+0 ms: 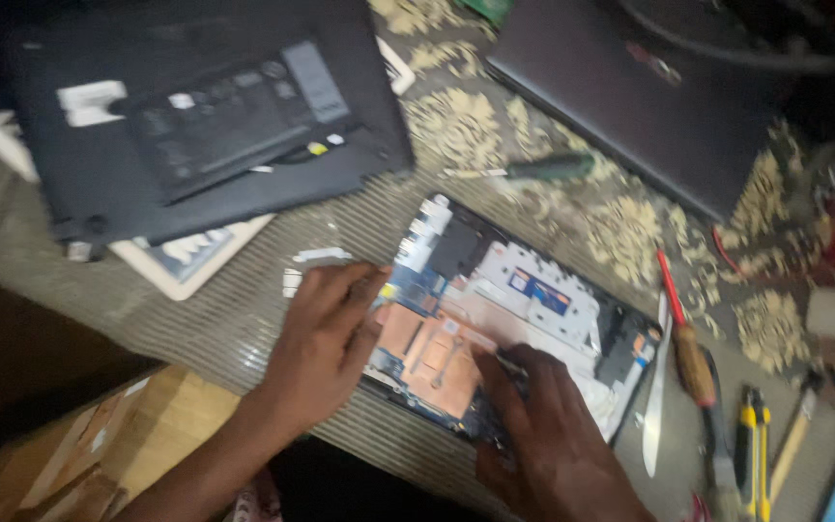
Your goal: The person uses a red-handled screwdriver to unscrew and remove a metal bracket from the motherboard of a disassembled laptop. They then use their fingers to disconnect a ribbon cable from the motherboard.
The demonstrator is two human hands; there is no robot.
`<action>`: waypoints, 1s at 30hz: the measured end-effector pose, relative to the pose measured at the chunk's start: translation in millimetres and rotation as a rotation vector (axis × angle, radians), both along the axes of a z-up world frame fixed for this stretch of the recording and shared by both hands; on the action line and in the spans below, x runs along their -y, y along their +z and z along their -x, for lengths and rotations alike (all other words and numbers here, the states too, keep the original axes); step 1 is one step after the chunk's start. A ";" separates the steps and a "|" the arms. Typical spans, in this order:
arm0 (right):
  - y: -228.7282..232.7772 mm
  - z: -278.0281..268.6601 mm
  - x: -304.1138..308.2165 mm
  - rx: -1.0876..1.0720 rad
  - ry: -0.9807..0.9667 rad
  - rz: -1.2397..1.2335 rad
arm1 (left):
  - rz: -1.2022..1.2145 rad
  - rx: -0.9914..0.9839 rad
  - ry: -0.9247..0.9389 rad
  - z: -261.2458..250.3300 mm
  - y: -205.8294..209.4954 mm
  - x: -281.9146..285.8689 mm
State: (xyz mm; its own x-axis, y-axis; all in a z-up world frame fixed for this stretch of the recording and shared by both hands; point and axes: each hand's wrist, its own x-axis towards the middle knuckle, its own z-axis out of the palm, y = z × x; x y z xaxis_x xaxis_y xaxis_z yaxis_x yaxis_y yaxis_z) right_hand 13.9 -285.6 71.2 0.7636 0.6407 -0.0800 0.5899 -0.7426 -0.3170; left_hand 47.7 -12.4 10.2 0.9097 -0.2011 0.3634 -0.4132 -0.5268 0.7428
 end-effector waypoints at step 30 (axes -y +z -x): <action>-20.7 -8.6 3.6 -0.066 -0.065 -0.158 | -0.054 -0.019 0.036 6.0 3.2 0.3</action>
